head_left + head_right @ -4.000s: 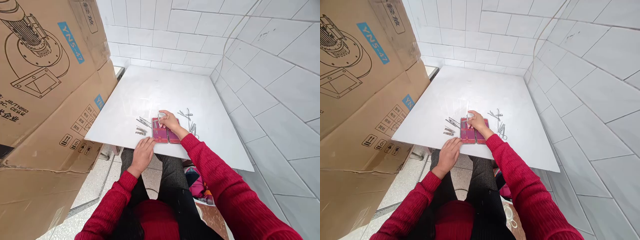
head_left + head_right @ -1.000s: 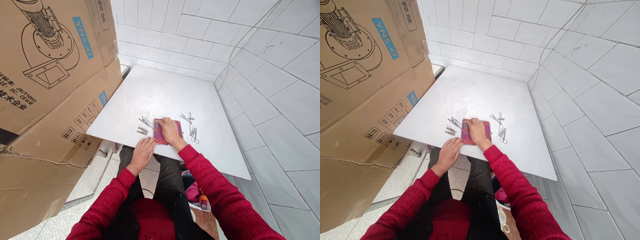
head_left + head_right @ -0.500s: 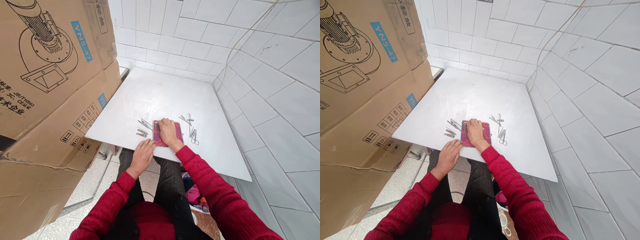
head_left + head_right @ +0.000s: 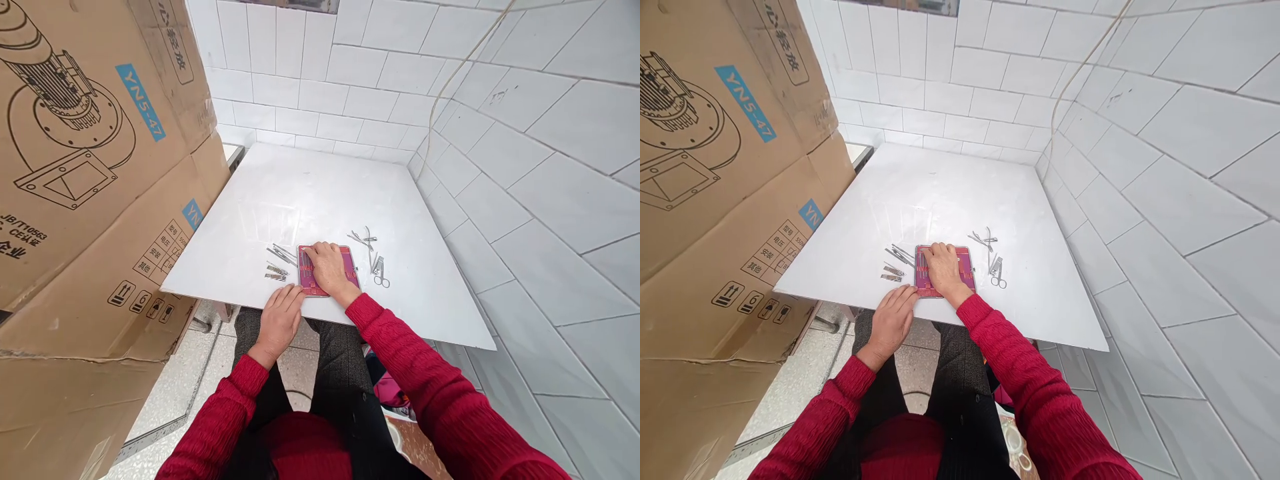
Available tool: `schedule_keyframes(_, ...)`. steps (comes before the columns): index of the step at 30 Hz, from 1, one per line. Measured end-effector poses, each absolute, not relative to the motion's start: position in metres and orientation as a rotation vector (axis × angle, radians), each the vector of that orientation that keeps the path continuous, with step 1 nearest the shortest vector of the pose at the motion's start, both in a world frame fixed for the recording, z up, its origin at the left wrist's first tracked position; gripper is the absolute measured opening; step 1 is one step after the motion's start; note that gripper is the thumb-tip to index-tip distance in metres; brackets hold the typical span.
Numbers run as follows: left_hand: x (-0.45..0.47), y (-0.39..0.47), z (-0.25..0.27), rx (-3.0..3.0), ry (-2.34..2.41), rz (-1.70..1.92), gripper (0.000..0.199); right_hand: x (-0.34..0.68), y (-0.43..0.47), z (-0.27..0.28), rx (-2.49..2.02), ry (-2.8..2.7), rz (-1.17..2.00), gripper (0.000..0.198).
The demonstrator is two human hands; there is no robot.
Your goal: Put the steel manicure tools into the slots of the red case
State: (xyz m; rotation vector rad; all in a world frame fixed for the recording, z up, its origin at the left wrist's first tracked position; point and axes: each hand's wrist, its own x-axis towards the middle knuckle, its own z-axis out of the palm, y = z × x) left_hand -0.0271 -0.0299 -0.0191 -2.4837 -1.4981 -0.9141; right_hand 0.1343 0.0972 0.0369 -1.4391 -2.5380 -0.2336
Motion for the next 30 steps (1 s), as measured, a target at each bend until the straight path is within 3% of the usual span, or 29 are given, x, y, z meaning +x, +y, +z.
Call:
schedule_keyframes(11, -0.026, -0.030, -0.016, -2.483, -1.501, -0.912, 0.042, 0.155, 0.097, 0.031, -1.448, -2.326, -0.099, 0.040)
schedule_keyframes(30, -0.027, -0.029, -0.014, -2.495, -1.489, -0.903, 0.046, 0.161, 0.099, 0.031, -1.566, -2.375, -0.239, 0.034)
